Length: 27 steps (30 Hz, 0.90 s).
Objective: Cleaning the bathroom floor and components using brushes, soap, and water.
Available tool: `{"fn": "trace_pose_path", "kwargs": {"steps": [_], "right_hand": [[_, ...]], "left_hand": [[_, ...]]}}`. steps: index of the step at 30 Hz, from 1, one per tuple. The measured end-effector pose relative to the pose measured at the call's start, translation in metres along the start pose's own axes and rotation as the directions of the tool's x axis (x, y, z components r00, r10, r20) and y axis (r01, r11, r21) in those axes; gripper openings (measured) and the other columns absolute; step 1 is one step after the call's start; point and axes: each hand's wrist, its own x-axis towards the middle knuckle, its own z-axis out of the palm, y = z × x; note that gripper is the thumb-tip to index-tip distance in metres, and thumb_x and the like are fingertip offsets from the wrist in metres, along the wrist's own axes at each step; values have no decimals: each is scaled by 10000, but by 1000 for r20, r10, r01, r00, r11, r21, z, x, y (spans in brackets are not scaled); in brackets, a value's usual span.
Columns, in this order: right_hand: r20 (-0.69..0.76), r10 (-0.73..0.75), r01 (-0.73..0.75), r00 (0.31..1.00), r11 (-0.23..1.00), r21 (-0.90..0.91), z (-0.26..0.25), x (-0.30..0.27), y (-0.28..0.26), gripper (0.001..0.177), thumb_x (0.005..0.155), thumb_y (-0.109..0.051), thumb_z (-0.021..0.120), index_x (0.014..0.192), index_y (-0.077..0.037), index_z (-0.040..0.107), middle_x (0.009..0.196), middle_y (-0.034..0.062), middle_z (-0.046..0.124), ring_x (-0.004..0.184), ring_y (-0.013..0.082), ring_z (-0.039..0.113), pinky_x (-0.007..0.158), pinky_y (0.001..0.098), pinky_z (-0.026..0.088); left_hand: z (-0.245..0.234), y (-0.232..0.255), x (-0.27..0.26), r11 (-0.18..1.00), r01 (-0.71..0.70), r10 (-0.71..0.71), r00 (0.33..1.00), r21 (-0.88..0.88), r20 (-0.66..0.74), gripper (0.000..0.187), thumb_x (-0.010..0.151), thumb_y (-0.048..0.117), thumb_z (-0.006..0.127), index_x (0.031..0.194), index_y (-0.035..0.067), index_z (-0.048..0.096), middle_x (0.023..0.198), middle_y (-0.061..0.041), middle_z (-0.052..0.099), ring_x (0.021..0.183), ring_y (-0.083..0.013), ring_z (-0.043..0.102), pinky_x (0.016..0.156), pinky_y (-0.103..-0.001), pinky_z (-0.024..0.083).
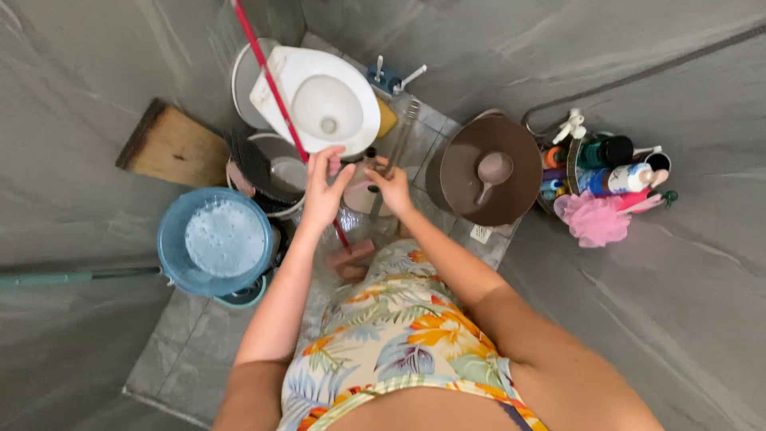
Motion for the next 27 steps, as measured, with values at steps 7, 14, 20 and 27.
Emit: {"fn": "trace_pose_path", "kwargs": {"steps": [7, 14, 20, 27], "right_hand": [[-11, 15, -14, 1000, 991, 131, -43, 50, -4, 318, 954, -101, 739, 1250, -1, 682, 1027, 15, 732, 851, 110, 688, 787, 292, 577], [119, 104, -117, 987, 986, 114, -80, 91, -26, 287, 977, -128, 718, 1237, -10, 698, 1056, 26, 731, 871, 122, 700, 826, 297, 580], [31, 237, -239, 971, 950, 199, -112, 148, -34, 305, 941, -120, 720, 1221, -6, 685, 1141, 59, 730, 894, 150, 706, 847, 322, 582], [29, 242, -243, 970, 956, 164, -131, 181, -52, 298, 955, -115, 708, 1226, 6, 679, 1086, 51, 721, 910, 150, 698, 889, 346, 588]], "left_hand": [[43, -40, 71, 994, 109, -108, 994, 23, -29, 226, 977, 104, 680, 1195, 47, 690, 1088, -85, 580, 951, -170, 608, 870, -297, 518], [135, -123, 224, 836, 308, -342, 940, -455, 6, 159, 1058, 184, 609, 1120, 48, 662, 836, -7, 565, 731, -102, 527, 685, -252, 478], [218, -130, 400, 724, 286, -375, 927, -628, -10, 202, 1049, 256, 567, 1076, 68, 634, 812, -10, 614, 644, -86, 555, 576, -258, 490], [250, -102, 496, 668, 208, -379, 921, -714, -86, 232, 1023, 285, 572, 1074, 65, 622, 785, -11, 582, 582, -106, 535, 511, -275, 476]]}}
